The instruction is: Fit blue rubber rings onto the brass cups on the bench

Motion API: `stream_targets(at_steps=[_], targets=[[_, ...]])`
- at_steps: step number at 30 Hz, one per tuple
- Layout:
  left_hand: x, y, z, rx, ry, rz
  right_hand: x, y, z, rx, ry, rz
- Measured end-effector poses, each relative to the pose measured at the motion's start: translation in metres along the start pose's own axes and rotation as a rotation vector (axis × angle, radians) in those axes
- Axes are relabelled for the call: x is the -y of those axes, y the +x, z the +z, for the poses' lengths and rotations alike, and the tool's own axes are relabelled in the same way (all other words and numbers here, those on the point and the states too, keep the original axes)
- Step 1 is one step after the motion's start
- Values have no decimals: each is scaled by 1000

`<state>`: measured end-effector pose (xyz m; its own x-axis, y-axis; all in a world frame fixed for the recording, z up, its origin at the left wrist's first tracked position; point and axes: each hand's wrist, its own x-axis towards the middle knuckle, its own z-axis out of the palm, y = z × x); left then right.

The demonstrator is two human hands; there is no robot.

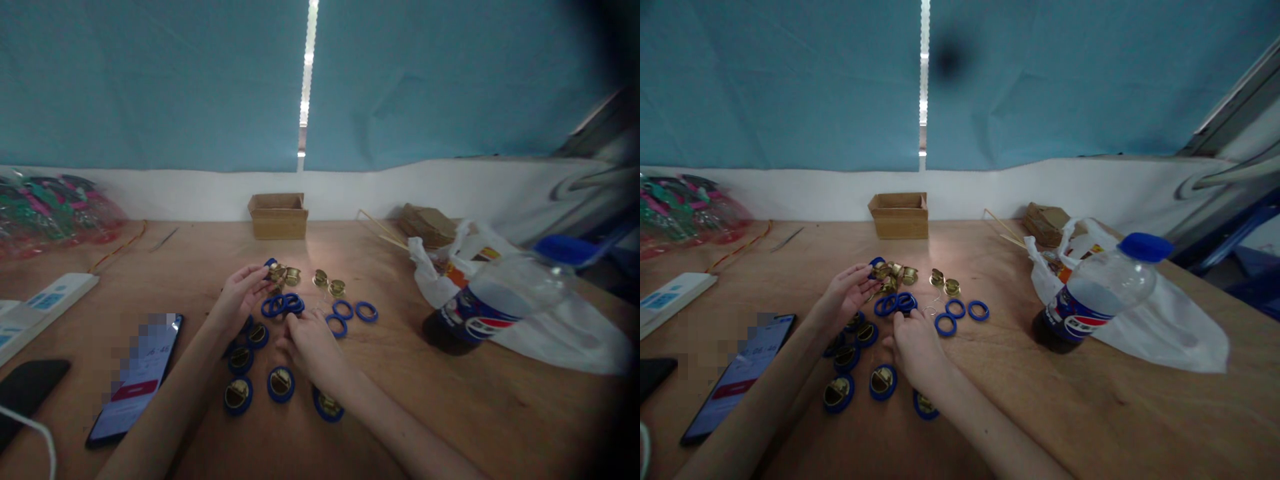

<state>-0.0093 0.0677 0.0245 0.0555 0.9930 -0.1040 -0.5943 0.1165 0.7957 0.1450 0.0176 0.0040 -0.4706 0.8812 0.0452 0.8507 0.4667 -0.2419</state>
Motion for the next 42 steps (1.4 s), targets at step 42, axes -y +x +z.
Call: stream_targets(at_steps=[42], targets=[[2, -2, 0, 19, 39, -23, -23, -9, -21, 128, 317, -184]])
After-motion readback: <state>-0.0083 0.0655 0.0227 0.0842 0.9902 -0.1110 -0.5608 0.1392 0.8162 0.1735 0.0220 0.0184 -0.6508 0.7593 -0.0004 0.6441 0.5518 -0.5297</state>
